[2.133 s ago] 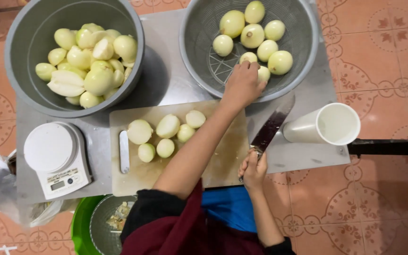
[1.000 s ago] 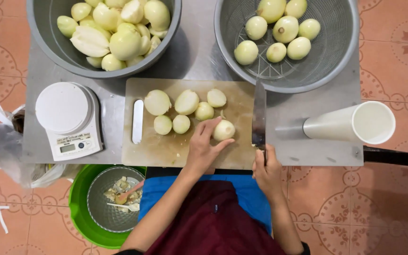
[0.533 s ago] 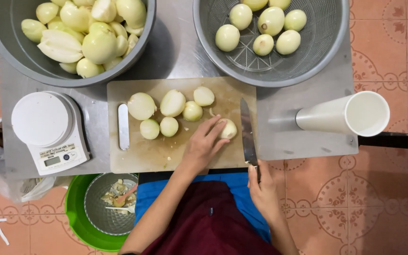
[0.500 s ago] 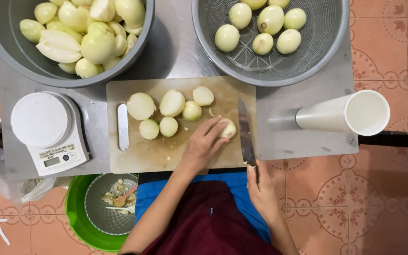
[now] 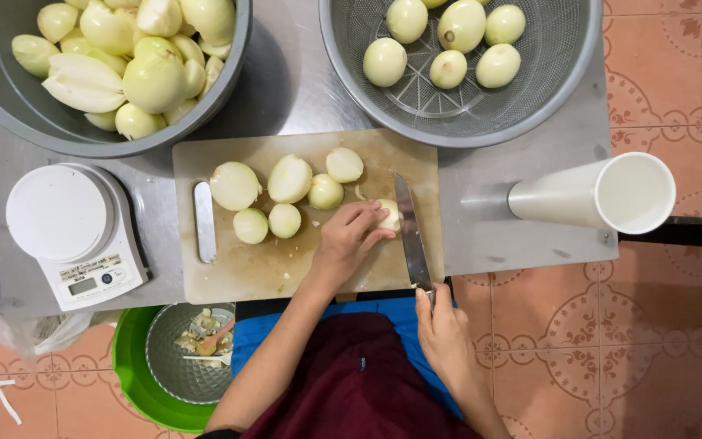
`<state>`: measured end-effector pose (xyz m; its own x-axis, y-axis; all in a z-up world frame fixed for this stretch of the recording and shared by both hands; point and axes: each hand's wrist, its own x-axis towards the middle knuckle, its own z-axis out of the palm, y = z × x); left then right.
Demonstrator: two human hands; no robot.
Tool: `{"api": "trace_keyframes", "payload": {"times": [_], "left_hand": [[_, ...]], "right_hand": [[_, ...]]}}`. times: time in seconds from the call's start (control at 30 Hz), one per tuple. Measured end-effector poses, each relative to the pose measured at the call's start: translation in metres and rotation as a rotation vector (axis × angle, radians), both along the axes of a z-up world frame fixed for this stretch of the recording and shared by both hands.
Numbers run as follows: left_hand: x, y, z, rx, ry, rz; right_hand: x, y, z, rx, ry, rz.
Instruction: Peeling the outer skin off onions and cutting them into pieces on a cutting board.
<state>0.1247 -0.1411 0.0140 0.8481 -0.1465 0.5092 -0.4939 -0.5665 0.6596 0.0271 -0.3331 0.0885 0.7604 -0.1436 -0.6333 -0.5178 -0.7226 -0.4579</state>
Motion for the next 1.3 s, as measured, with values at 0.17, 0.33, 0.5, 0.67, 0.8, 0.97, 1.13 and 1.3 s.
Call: {"api": "trace_keyframes", "payload": {"times": [0.17, 0.33, 0.5, 0.67, 0.8, 0.97, 1.13, 1.3], "left_hand": [[0.002, 0.0, -0.004, -0.007, -0.001, -0.004], [0.007, 0.001, -0.013, -0.006, -0.028, 0.014], [0.013, 0.0, -0.015, -0.063, 0.024, -0.013], [0.019, -0.001, -0.012, -0.078, 0.016, -0.006], [0.026, 0.001, -0.014, -0.084, 0.031, 0.001], [0.032, 0.003, -0.019, -0.064, 0.093, 0.011], [0.038, 0.01, -0.01, -0.11, 0.17, -0.029], [0.041, 0.017, -0.008, -0.153, 0.318, -0.006]], "right_hand": [[0.003, 0.002, -0.002, -0.023, 0.047, 0.038], [0.003, 0.012, -0.012, -0.06, 0.15, 0.047], [0.0, 0.014, -0.033, -0.071, -0.065, 0.081], [0.01, 0.023, -0.027, -0.082, -0.023, 0.064], [0.022, 0.03, -0.02, -0.047, -0.05, 0.056], [0.031, 0.035, -0.03, -0.06, -0.079, 0.07], [0.033, 0.039, -0.058, -0.074, -0.222, 0.138], [0.039, 0.048, -0.075, -0.373, -0.414, 0.313]]}}
